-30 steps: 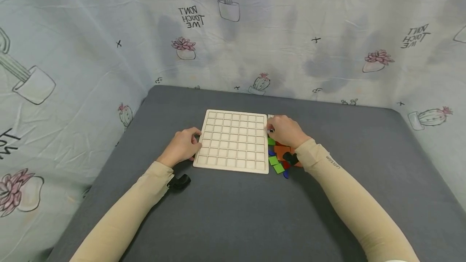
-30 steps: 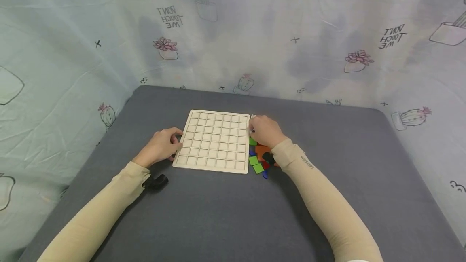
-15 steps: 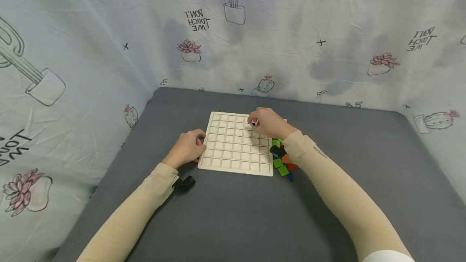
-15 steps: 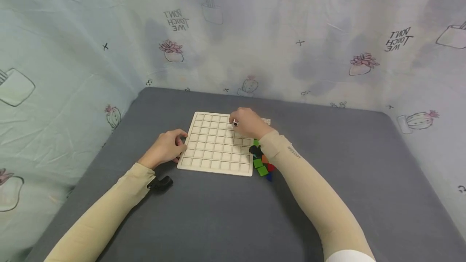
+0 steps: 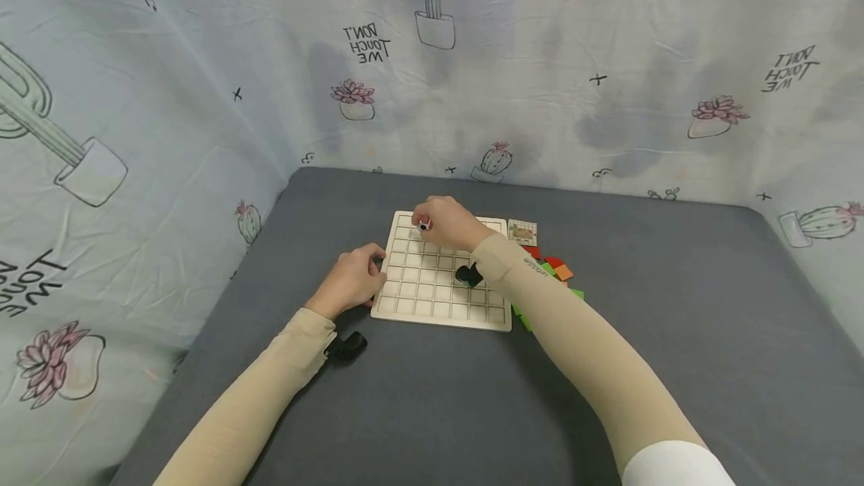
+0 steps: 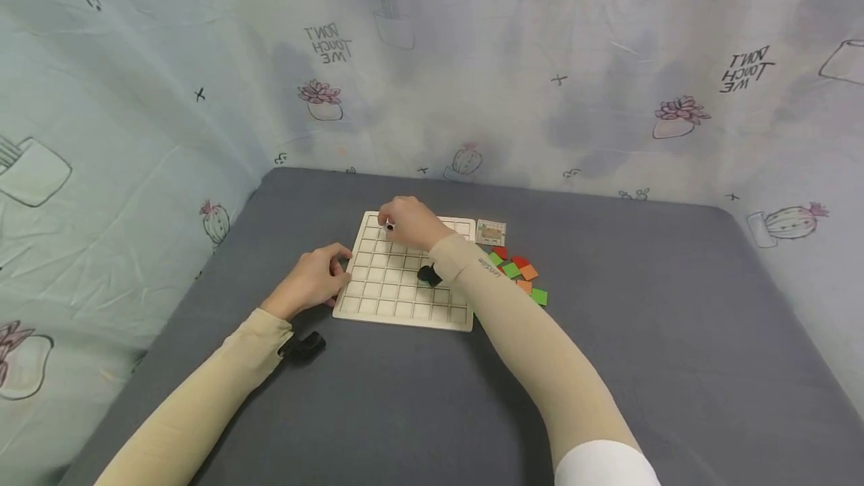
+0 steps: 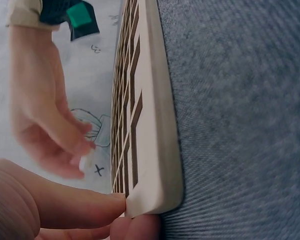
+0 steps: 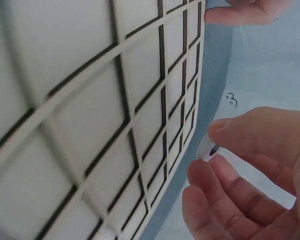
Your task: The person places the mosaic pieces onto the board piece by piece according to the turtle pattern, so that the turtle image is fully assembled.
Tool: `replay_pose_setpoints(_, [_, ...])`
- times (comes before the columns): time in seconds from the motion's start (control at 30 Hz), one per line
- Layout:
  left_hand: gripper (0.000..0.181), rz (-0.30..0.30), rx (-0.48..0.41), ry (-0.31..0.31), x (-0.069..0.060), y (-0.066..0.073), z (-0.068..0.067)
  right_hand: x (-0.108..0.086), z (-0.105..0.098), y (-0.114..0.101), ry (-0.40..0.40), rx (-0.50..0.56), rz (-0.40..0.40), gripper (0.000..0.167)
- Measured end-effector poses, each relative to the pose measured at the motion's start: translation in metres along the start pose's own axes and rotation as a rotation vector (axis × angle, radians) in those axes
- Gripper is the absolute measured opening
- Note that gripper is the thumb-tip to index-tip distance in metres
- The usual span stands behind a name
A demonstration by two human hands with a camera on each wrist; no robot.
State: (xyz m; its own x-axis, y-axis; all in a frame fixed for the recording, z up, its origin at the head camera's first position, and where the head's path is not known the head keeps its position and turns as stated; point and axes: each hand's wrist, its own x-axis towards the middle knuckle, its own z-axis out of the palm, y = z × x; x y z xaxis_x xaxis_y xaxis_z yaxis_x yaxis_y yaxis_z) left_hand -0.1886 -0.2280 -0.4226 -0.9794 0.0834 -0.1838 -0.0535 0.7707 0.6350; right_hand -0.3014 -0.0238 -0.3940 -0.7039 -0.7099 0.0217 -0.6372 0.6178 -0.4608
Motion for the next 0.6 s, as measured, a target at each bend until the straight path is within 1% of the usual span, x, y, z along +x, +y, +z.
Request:
replay_pose_setpoints(0.3, [0.040,-0.006,-0.009,0.003,0.001,-0.001,0.002,0.028,0.015,-0.006,0.007,0.005,0.014,0.023])
replay_pose_setpoints(0.6, [0.039,0.001,-0.006,0.006,0.001,-0.001,0.001,0.038,0.020,-0.013,-0.025,0.022,0.018,0.021])
